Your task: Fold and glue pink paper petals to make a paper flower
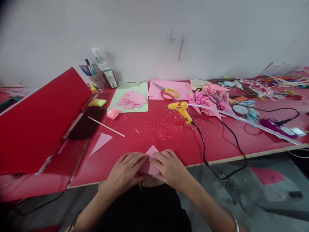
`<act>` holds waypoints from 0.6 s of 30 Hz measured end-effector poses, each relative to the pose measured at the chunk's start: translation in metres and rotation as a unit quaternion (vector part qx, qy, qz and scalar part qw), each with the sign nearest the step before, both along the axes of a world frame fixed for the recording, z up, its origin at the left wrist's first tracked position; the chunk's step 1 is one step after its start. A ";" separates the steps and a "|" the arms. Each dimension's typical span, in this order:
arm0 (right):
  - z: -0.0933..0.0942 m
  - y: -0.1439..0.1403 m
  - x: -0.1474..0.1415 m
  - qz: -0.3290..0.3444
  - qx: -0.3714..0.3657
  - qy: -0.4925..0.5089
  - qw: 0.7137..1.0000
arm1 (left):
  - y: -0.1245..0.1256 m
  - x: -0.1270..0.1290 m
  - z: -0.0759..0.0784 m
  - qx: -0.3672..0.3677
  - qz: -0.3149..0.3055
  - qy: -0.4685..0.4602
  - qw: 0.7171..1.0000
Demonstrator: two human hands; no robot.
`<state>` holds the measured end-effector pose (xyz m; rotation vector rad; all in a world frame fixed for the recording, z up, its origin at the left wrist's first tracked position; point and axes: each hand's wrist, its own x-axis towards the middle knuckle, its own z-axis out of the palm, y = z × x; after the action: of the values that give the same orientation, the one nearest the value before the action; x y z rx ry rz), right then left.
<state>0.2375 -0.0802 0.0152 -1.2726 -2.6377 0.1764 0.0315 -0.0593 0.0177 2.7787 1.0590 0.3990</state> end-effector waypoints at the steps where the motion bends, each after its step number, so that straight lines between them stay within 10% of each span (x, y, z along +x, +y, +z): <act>1: 0.001 0.000 0.000 0.000 0.000 0.012 1.000 | -0.002 0.000 0.000 0.007 0.007 -0.003 1.000; 18: -0.003 0.020 -0.014 -0.072 -0.073 0.184 0.978 | -0.002 -0.004 -0.008 -0.014 0.092 -0.064 0.994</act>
<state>0.2236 -0.0603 0.0120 -1.3207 -2.2455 0.5349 0.0272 -0.0611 0.0100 2.6003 1.2837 0.5706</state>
